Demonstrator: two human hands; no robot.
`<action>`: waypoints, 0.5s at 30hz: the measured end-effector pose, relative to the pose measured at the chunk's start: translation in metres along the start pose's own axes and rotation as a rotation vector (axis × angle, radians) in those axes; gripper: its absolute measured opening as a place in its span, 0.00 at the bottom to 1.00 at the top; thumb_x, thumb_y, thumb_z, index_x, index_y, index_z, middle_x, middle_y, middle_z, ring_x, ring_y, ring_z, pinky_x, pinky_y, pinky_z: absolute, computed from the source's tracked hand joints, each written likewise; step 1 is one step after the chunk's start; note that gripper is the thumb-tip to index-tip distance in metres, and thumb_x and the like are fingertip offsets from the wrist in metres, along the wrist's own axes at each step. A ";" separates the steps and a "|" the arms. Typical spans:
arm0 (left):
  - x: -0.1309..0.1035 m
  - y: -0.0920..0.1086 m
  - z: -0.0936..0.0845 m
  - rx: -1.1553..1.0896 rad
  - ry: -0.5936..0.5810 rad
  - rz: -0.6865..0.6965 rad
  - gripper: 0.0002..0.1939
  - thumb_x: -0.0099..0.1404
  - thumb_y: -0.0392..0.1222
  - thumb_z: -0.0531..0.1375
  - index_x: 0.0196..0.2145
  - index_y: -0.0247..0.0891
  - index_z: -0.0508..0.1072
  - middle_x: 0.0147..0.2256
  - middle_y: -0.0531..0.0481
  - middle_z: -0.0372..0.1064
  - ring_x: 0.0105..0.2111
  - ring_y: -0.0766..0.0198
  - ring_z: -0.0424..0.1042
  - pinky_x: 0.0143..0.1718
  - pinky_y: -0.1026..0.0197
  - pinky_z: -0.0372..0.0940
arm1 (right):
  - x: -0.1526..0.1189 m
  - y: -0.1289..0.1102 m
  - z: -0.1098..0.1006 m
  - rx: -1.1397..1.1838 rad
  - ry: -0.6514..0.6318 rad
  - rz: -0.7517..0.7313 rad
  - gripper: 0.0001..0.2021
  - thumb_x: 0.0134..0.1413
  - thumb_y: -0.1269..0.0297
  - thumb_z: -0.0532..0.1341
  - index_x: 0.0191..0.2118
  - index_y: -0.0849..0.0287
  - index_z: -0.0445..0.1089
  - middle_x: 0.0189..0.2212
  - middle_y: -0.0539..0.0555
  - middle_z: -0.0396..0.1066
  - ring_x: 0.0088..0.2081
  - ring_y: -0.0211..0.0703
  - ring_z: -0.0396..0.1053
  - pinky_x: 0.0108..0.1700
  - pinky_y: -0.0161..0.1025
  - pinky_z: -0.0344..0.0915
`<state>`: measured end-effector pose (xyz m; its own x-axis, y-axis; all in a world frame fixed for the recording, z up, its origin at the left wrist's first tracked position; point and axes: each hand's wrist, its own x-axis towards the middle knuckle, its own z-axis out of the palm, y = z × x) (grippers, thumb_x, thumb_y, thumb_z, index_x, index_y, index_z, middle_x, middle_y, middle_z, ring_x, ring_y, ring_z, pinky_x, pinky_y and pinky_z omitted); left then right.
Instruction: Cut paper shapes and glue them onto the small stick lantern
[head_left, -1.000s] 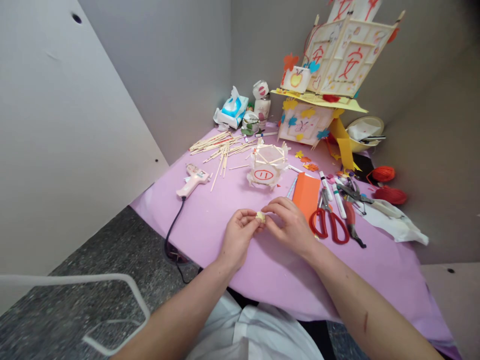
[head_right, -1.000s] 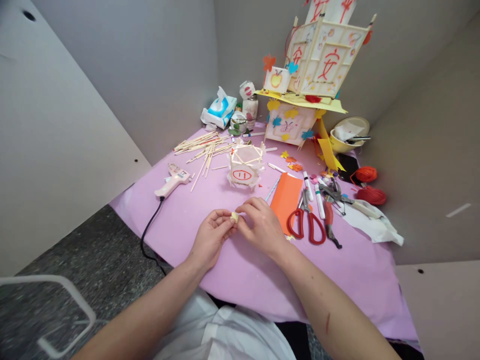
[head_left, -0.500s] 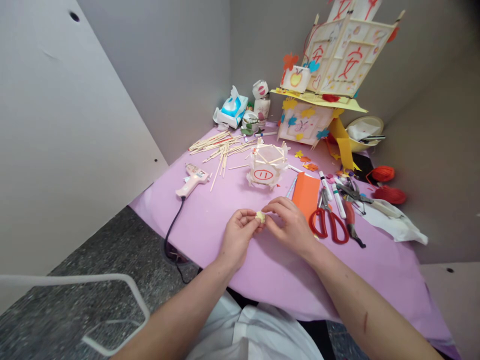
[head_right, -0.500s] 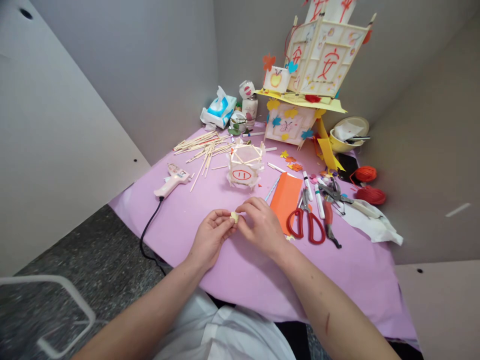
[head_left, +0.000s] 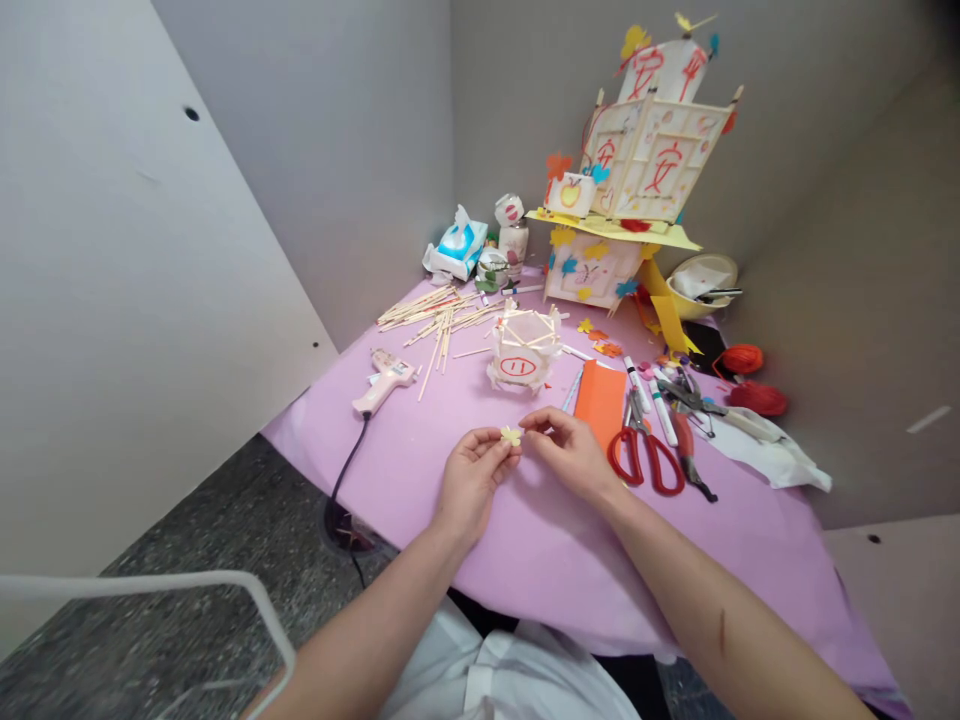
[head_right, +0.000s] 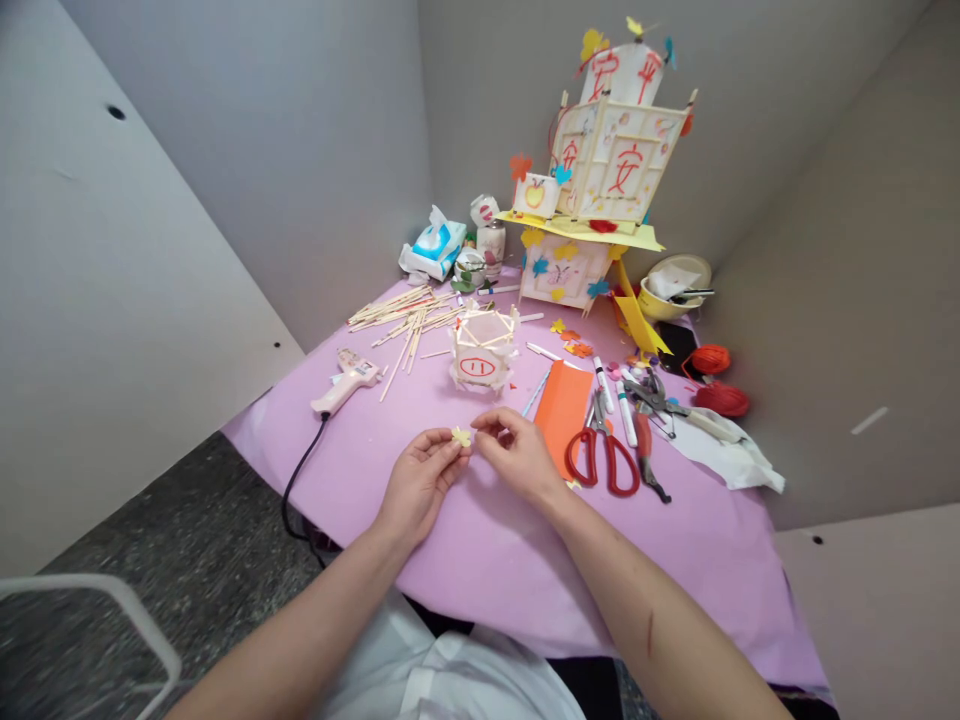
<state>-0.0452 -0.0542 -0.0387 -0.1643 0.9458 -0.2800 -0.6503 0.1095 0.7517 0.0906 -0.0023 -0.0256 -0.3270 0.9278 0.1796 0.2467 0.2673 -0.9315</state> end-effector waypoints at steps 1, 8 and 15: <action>0.002 0.002 0.002 -0.004 -0.023 0.006 0.14 0.49 0.37 0.69 0.32 0.35 0.69 0.29 0.52 0.71 0.31 0.70 0.73 0.39 0.65 0.67 | 0.001 -0.001 -0.001 0.030 0.006 -0.003 0.08 0.50 0.63 0.59 0.36 0.60 0.71 0.31 0.52 0.70 0.32 0.39 0.67 0.34 0.37 0.63; 0.025 0.014 0.040 -0.008 -0.147 -0.012 0.15 0.48 0.36 0.69 0.32 0.34 0.69 0.29 0.52 0.71 0.29 0.71 0.72 0.37 0.66 0.67 | 0.003 -0.007 -0.021 0.217 0.179 -0.044 0.11 0.49 0.59 0.62 0.39 0.58 0.69 0.38 0.54 0.71 0.37 0.41 0.68 0.39 0.39 0.66; 0.039 0.001 0.054 0.115 -0.235 0.031 0.14 0.46 0.38 0.69 0.30 0.34 0.71 0.28 0.54 0.69 0.29 0.73 0.70 0.32 0.69 0.64 | 0.001 0.005 -0.042 0.174 0.280 -0.057 0.14 0.49 0.56 0.64 0.39 0.58 0.69 0.36 0.53 0.70 0.36 0.40 0.67 0.40 0.39 0.65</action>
<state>-0.0127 -0.0003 -0.0167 0.0024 0.9929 -0.1191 -0.5568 0.1002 0.8246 0.1294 0.0113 -0.0169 -0.0665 0.9547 0.2900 0.0681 0.2943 -0.9533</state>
